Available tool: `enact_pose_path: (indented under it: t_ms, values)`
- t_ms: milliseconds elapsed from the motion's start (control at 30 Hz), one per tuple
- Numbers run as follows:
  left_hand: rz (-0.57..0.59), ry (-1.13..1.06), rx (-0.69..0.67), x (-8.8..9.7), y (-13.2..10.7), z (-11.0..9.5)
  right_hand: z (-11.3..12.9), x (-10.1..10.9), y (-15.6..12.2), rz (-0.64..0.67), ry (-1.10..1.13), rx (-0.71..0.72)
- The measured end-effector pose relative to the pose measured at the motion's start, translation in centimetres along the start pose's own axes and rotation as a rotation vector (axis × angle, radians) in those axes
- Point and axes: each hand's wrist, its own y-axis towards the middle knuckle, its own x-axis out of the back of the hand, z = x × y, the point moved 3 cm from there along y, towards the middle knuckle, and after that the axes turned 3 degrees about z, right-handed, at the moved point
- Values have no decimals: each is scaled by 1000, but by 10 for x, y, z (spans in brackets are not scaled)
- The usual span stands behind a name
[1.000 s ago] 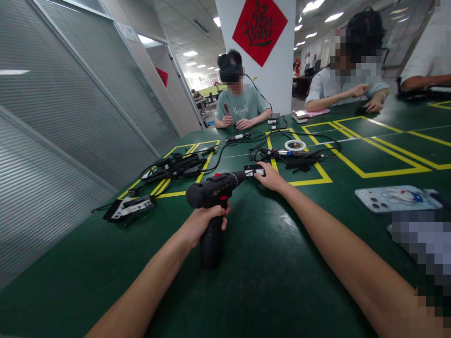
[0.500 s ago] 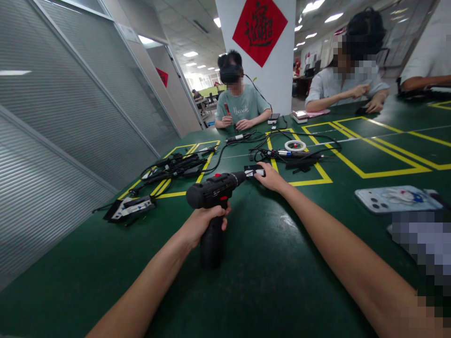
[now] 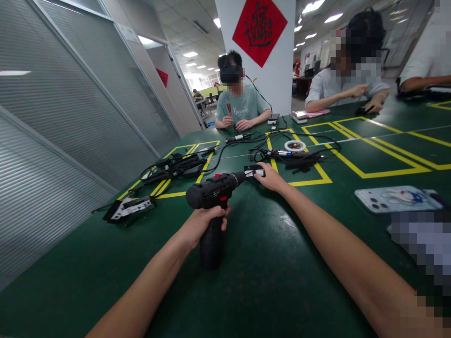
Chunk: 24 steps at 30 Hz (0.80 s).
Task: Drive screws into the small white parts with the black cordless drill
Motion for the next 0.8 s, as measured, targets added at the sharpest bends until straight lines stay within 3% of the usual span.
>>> enact_pose_path:
  t_ms: [800]
  values:
    - [-23, -9, -4, -1, 0, 0, 2, 1, 0, 6, 3, -1]
